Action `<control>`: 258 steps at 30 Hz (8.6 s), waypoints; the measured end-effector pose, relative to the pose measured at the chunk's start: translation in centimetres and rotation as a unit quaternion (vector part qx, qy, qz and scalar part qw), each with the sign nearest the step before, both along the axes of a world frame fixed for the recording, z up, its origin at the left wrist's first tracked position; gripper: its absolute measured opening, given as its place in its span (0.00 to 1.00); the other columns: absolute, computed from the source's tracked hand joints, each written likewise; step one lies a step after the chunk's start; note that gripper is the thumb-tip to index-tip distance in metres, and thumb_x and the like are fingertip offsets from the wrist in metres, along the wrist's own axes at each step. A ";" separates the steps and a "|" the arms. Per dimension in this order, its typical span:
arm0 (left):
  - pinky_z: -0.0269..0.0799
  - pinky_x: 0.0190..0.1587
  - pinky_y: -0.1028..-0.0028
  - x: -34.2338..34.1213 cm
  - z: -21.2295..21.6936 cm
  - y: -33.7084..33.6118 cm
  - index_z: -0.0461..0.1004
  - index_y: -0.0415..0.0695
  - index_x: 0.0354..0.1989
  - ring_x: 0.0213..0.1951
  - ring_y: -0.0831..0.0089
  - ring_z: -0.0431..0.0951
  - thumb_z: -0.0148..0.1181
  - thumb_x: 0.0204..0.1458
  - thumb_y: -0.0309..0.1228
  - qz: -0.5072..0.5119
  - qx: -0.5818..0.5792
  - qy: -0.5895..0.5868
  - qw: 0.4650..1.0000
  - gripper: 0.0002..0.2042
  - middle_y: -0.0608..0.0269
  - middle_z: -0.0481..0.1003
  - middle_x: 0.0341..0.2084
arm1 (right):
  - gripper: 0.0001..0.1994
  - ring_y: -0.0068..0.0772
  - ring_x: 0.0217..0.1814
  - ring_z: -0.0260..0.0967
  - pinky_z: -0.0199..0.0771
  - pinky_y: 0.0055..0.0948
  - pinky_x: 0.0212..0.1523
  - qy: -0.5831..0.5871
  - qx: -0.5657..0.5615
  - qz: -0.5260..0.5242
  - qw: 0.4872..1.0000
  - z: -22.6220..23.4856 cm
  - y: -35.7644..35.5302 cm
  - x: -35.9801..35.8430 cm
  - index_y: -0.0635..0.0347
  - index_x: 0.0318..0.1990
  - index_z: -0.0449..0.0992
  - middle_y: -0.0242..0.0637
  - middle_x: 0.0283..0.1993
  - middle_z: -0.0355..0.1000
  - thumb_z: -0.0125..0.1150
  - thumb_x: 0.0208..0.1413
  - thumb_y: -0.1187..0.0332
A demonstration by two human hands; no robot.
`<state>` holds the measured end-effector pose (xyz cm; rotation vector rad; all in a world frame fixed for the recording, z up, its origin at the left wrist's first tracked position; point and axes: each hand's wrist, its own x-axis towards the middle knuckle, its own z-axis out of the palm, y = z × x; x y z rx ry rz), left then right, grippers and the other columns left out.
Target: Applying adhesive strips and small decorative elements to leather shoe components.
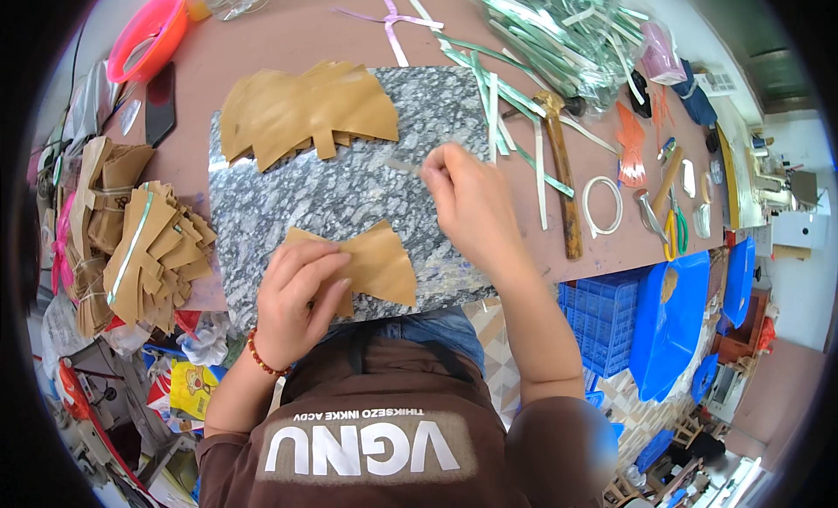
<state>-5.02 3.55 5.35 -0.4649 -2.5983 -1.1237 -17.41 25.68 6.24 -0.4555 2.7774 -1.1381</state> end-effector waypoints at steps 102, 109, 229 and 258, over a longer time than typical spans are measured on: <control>0.73 0.29 0.62 2.0 1.2 0.1 0.75 0.39 0.29 0.26 0.53 0.77 0.62 0.47 0.21 0.037 0.099 -0.130 0.986 0.02 0.52 0.74 0.22 | 0.09 0.35 0.28 0.68 0.70 0.32 0.29 0.257 -0.008 0.269 0.928 0.3 -4.9 8.1 0.62 0.33 0.71 0.35 0.28 0.64 0.62 0.43 0.72; 0.74 0.28 0.69 2.0 1.5 0.1 0.78 0.39 0.32 0.25 0.62 0.78 0.63 0.48 0.21 0.027 0.137 -0.148 0.979 0.04 0.55 0.75 0.22 | 0.07 0.30 0.22 0.69 0.69 0.29 0.23 0.037 -0.167 0.127 0.977 -0.1 -4.7 8.4 0.60 0.30 0.73 0.34 0.24 0.69 0.64 0.41 0.77; 0.68 0.28 0.78 8.0 0.7 -2.3 0.78 0.37 0.32 0.26 0.81 0.74 0.58 0.61 0.28 0.066 0.449 -0.386 0.804 0.08 0.64 0.77 0.24 | 0.14 0.41 0.27 0.72 0.70 0.35 0.31 -0.323 -0.143 0.334 0.874 1.2 -4.4 10.8 0.60 0.32 0.74 0.39 0.25 0.72 0.50 0.67 0.62; 0.63 0.42 0.64 6.9 -1.9 -6.4 0.79 0.47 0.34 0.37 0.66 0.75 0.71 0.41 0.25 0.096 0.014 0.002 0.995 0.11 0.68 0.74 0.32 | 0.08 0.45 0.27 0.68 0.65 0.37 0.29 -0.142 -0.040 0.240 0.959 0.7 -9.6 5.5 0.66 0.30 0.75 0.43 0.26 0.69 0.58 0.59 0.70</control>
